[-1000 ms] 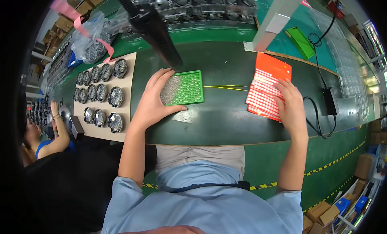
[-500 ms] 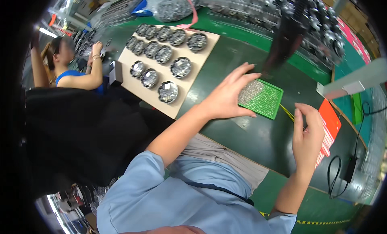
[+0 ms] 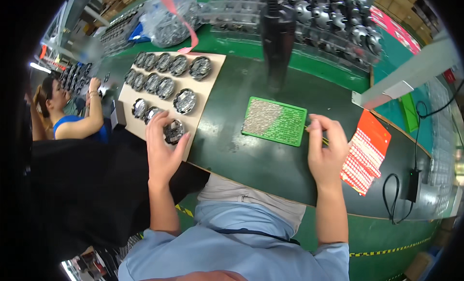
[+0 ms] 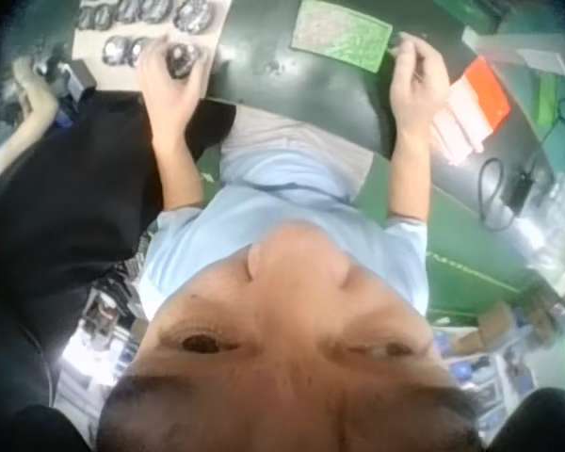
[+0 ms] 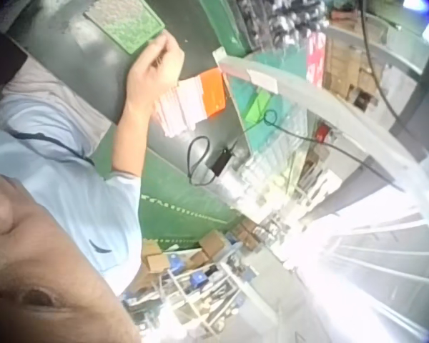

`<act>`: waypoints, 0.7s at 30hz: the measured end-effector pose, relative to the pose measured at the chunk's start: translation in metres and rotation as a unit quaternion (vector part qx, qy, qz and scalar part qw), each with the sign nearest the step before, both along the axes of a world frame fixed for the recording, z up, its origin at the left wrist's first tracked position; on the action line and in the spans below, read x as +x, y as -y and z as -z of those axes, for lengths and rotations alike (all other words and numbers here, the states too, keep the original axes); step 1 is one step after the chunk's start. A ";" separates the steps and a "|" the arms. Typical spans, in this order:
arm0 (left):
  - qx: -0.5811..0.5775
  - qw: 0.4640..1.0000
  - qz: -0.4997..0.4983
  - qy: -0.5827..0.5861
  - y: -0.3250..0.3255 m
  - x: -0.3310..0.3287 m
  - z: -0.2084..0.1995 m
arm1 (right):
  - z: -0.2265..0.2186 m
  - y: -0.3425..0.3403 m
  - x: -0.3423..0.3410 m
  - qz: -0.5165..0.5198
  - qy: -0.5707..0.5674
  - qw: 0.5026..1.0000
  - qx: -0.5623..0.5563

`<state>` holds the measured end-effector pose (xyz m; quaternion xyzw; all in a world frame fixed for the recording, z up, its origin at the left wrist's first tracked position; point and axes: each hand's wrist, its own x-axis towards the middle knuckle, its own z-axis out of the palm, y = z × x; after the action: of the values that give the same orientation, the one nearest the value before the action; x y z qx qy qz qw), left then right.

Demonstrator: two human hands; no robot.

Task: Assembling components onto circuit boards using an electric screwdriver.

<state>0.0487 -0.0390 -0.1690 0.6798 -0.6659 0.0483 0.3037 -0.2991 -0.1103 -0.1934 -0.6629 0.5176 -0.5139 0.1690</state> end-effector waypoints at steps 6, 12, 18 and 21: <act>0.063 0.998 0.022 0.019 -0.007 0.009 0.010 | -0.006 -0.004 -0.003 -0.013 -0.023 1.000 -0.017; 0.051 0.998 0.024 0.007 -0.008 -0.010 -0.013 | -0.020 -0.011 0.007 -0.083 -0.070 0.992 -0.068; 0.005 0.978 0.190 -0.090 -0.005 -0.071 -0.024 | -0.045 -0.028 0.041 -0.271 -0.015 0.955 0.121; -0.009 0.976 0.208 -0.070 0.001 -0.089 -0.020 | -0.039 -0.020 0.050 -0.335 0.047 0.908 0.247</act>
<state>-0.0407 -0.0396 -0.1490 0.5256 -0.7689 -0.0575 0.3594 -0.2487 -0.0902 -0.1543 -0.7091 0.3670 -0.3140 0.5136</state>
